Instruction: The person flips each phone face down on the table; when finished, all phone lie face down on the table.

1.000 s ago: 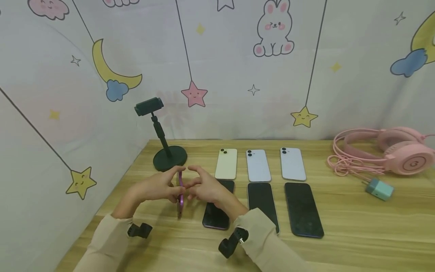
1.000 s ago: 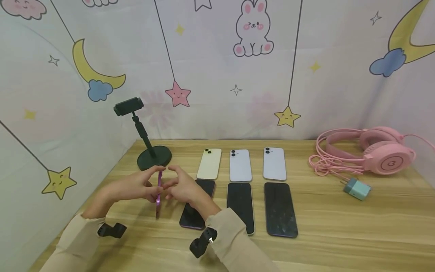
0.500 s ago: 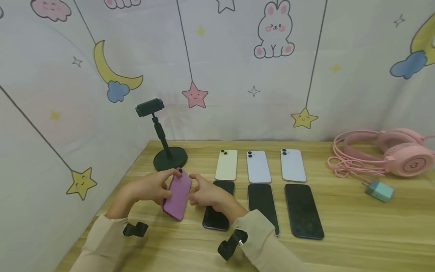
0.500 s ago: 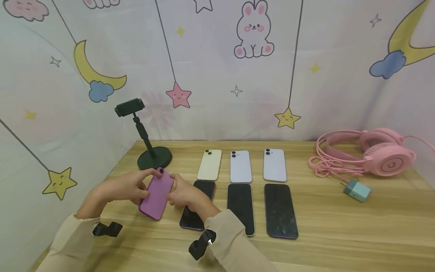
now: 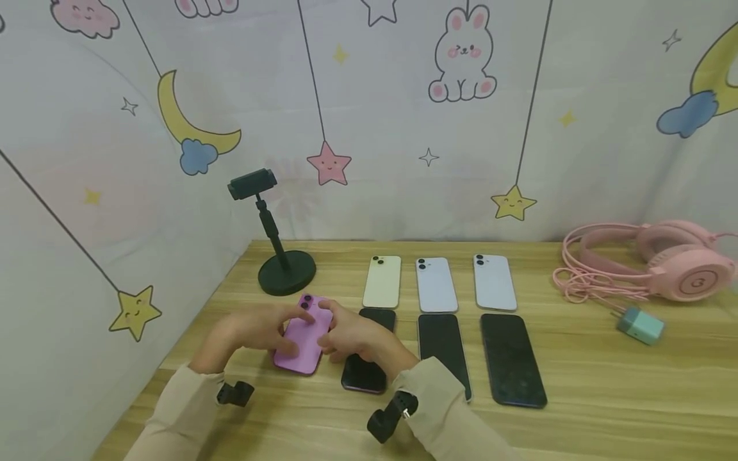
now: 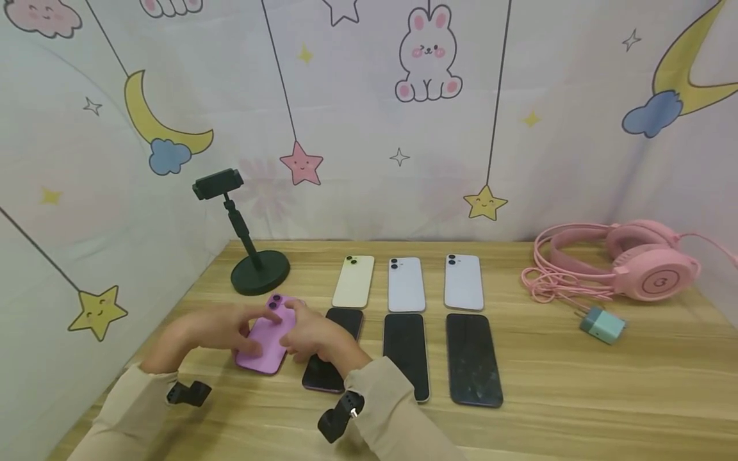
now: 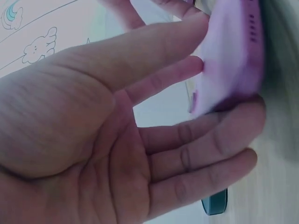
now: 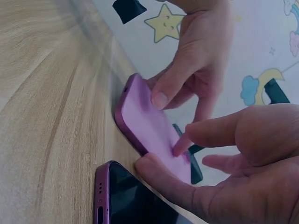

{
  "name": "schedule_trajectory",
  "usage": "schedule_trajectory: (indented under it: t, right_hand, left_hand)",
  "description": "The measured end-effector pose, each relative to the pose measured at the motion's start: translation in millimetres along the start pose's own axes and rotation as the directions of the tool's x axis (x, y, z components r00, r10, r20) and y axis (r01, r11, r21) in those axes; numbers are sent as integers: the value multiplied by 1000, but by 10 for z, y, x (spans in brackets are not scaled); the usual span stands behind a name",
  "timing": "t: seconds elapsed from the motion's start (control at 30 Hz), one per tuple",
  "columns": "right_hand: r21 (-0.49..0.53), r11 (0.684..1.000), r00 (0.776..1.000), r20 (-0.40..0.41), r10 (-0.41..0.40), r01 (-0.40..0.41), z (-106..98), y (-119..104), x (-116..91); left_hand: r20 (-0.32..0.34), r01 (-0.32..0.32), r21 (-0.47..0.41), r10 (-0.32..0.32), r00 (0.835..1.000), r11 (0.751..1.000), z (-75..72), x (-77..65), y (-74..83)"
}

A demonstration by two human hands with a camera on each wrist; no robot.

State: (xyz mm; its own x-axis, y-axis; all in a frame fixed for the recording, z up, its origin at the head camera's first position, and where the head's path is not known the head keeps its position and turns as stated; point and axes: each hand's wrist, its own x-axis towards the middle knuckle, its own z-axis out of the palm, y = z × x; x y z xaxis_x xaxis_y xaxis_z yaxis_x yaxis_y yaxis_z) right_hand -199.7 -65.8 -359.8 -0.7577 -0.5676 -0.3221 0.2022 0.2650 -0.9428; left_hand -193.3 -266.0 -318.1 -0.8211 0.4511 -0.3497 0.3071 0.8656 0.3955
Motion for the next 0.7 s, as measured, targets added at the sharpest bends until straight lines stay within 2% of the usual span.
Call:
schedule_trajectory:
  t: [0.17, 0.3, 0.5, 0.6, 0.7]
  right_hand:
    - [4, 1000, 1000, 9, -12, 12, -5, 8, 0]
    - [2, 1000, 999, 25, -31, 31, -29, 30, -14]
    - [-38, 998, 998, 40, -49, 51, -150, 37, -112]
    - [-84, 994, 997, 41, -66, 69, -238, 29, -162]
    - [-184, 980, 997, 40, -69, 75, -355, 27, -233]
  left_hand:
    - [14, -39, 52, 38, 999, 998, 12, 9, 21]
    - [14, -38, 85, 37, 999, 996, 15, 12, 68]
    - [35, -28, 62, 26, 999, 998, 44, 52, 148]
    - [47, -37, 48, 34, 998, 998, 65, 81, 186]
    - [62, -44, 27, 43, 997, 999, 95, 118, 235]
